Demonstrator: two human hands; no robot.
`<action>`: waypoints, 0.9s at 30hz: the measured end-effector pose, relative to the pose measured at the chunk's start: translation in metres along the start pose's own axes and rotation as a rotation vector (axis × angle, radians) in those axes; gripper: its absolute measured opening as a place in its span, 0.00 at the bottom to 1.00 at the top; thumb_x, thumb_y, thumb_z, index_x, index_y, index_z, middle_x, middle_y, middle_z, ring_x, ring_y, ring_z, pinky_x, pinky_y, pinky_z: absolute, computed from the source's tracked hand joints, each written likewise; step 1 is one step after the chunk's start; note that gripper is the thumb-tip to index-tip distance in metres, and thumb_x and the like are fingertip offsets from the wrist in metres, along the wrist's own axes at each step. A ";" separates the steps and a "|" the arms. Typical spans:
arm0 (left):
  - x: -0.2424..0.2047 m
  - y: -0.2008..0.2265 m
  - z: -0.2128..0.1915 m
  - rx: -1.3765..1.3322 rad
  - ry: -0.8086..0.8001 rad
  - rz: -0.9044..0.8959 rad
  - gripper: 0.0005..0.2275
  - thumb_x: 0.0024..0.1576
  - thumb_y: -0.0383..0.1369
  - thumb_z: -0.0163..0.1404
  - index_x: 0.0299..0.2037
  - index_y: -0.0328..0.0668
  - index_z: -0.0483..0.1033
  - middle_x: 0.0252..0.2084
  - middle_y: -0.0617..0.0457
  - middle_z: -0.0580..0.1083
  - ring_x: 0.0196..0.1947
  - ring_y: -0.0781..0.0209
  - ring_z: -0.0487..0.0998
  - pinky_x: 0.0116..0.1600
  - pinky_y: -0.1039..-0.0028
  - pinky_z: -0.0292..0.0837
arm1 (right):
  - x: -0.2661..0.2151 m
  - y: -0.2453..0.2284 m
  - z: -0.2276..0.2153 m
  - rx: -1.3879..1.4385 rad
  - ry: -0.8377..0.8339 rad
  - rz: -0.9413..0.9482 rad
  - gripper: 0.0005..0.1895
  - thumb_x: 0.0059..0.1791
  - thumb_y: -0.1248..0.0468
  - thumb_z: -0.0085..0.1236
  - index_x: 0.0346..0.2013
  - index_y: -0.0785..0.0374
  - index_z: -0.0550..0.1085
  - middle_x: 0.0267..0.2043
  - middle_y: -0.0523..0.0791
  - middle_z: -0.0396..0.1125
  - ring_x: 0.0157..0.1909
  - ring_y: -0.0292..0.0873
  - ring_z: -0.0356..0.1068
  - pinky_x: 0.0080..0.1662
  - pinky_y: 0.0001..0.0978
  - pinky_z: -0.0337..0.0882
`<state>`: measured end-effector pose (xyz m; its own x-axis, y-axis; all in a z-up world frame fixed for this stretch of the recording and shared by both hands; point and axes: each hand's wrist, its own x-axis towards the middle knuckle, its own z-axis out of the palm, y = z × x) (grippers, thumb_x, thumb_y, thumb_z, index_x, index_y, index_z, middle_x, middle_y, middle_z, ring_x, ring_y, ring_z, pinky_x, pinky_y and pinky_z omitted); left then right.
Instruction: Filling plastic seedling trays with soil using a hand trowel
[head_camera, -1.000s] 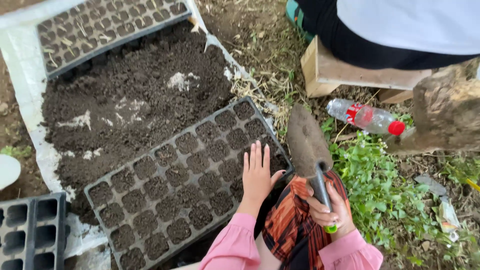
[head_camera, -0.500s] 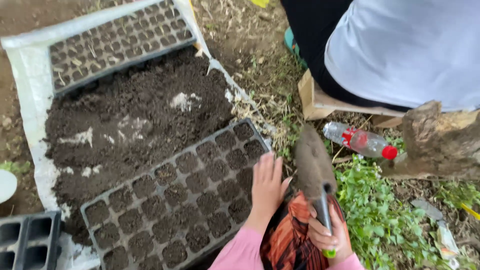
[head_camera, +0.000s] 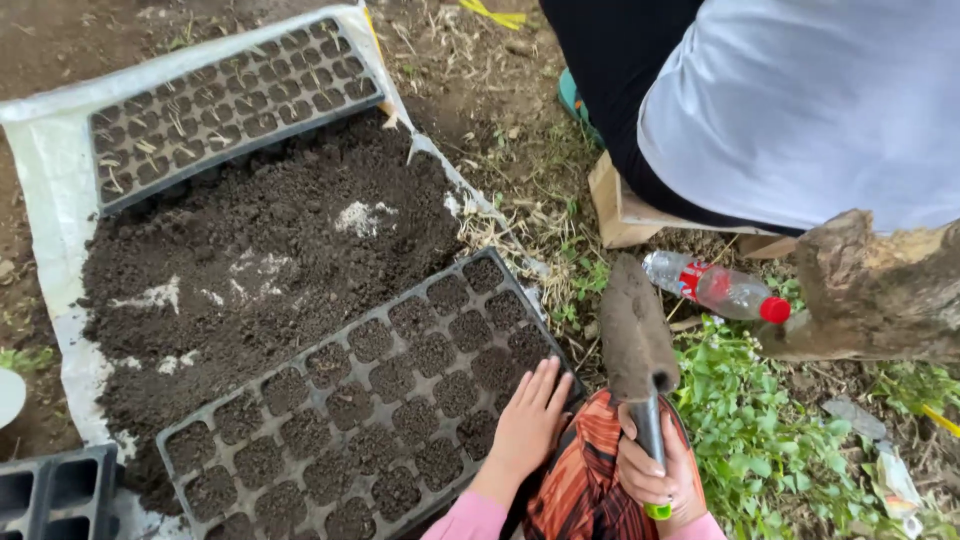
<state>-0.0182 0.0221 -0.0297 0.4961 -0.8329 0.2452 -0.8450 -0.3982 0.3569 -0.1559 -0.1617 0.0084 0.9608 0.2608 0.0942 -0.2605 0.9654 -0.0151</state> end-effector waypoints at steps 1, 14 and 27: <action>0.002 -0.005 -0.003 -0.007 -0.011 -0.006 0.26 0.68 0.36 0.37 0.76 0.37 0.51 0.78 0.37 0.49 0.78 0.43 0.48 0.78 0.58 0.40 | 0.003 0.000 0.001 0.010 0.010 -0.001 0.24 0.56 0.44 0.50 0.44 0.60 0.57 0.19 0.41 0.55 0.09 0.26 0.49 0.12 0.19 0.55; 0.058 -0.012 0.042 0.112 0.208 0.042 0.22 0.67 0.39 0.43 0.69 0.38 0.63 0.78 0.39 0.52 0.78 0.44 0.52 0.78 0.59 0.50 | 0.000 0.002 0.005 -0.010 0.047 0.057 0.24 0.57 0.44 0.48 0.47 0.62 0.58 0.22 0.42 0.56 0.10 0.26 0.51 0.13 0.19 0.53; 0.074 -0.039 0.011 0.282 0.253 -0.352 0.33 0.64 0.56 0.38 0.72 0.40 0.60 0.77 0.38 0.52 0.77 0.39 0.51 0.76 0.50 0.47 | 0.007 0.002 0.009 0.020 0.027 0.073 0.23 0.57 0.45 0.49 0.46 0.61 0.56 0.21 0.42 0.54 0.10 0.26 0.50 0.13 0.18 0.54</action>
<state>0.0493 -0.0283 -0.0356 0.7637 -0.5245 0.3764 -0.6215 -0.7549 0.2092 -0.1509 -0.1582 0.0177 0.9412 0.3311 0.0667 -0.3318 0.9433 -0.0006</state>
